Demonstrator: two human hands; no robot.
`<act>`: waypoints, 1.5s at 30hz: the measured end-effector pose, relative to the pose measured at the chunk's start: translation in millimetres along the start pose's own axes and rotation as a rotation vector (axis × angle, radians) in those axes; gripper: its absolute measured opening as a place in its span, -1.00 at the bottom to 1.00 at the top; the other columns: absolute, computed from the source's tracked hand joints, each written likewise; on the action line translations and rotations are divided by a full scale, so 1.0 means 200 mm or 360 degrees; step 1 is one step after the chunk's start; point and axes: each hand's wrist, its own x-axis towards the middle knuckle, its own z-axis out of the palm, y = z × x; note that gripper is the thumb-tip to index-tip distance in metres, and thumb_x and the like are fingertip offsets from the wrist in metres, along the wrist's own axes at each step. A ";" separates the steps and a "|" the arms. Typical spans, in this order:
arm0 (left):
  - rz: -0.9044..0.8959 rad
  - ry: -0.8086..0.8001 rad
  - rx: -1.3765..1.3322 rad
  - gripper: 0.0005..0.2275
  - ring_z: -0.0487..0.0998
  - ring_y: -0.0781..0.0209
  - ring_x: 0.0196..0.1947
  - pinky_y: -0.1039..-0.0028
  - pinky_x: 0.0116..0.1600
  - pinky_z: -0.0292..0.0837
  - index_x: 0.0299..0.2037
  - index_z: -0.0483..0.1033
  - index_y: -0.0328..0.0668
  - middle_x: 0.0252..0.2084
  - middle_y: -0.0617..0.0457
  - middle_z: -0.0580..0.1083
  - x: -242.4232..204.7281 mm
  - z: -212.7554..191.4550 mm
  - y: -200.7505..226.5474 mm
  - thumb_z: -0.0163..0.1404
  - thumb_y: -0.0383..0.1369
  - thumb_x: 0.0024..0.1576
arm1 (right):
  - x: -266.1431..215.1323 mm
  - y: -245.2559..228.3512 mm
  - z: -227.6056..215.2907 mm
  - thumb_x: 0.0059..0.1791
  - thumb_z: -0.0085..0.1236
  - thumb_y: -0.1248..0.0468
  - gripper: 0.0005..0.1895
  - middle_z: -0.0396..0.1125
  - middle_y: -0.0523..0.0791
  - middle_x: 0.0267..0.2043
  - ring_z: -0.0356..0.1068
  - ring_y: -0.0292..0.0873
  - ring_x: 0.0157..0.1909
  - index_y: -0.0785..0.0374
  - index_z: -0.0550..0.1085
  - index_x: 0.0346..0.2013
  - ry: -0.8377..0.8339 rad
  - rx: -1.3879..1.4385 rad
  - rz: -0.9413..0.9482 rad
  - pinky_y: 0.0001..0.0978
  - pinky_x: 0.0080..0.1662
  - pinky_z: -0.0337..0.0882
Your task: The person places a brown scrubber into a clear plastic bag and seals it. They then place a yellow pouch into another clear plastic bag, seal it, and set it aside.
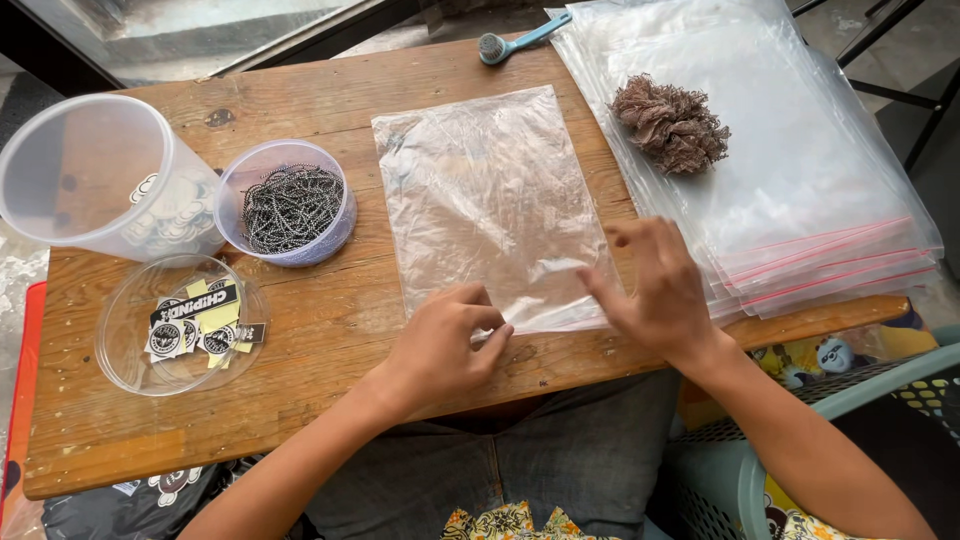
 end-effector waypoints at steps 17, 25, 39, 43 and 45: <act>-0.0283 -0.0292 -0.0056 -0.87 0.57 0.02 -0.23 0.25 -0.09 0.42 -0.37 0.62 0.06 -0.35 0.11 0.49 -0.01 -0.01 0.05 0.04 -0.22 -0.01 | -0.02 -0.17 -0.01 0.04 0.05 0.27 -0.85 0.27 -0.16 -0.42 0.32 -0.10 -0.34 0.15 0.40 -0.44 -0.0624 0.0404 -0.0729 -0.32 -0.30 0.33; -0.0252 -0.0037 -0.0207 -0.90 0.57 -0.09 -0.27 0.18 -0.16 0.44 -0.42 0.52 -0.06 -0.39 -0.01 0.47 -0.01 0.04 0.04 0.06 -0.28 -0.02 | -0.02 -0.22 -0.01 0.10 -0.08 0.29 -0.87 0.26 -0.15 -0.36 0.34 -0.08 -0.34 0.18 0.37 -0.34 -0.0544 0.0292 -0.0693 -0.34 -0.31 0.37; -0.0178 -0.0137 -0.0060 -0.95 0.54 0.03 -0.21 0.30 -0.05 0.29 -0.43 0.51 0.09 -0.41 0.14 0.43 -0.04 0.08 0.03 0.03 -0.28 -0.07 | -0.08 -0.20 0.04 -0.13 0.00 0.36 -0.94 0.13 -0.17 -0.51 0.27 -0.10 -0.42 0.13 0.33 -0.46 -0.0573 0.0160 -0.0633 -0.33 -0.34 0.32; -0.0139 -0.0115 -0.0013 -0.93 0.51 0.02 -0.19 0.25 -0.03 0.27 -0.39 0.46 0.05 -0.39 0.12 0.41 -0.06 0.10 0.03 0.02 -0.33 -0.07 | -0.09 -0.21 0.06 -0.21 0.02 0.33 -0.92 0.10 -0.17 -0.51 0.25 -0.08 -0.41 0.13 0.31 -0.47 -0.0587 0.0133 -0.0668 -0.29 -0.35 0.29; -0.0107 -0.0087 0.0029 -0.91 0.49 0.01 -0.18 0.23 -0.03 0.26 -0.37 0.43 0.02 -0.38 0.11 0.38 -0.07 0.12 0.03 0.02 -0.34 -0.07 | -0.09 -0.21 0.05 -0.22 0.02 0.34 -0.91 0.10 -0.16 -0.51 0.25 -0.07 -0.41 0.14 0.32 -0.45 -0.0619 0.0146 -0.0605 -0.29 -0.35 0.30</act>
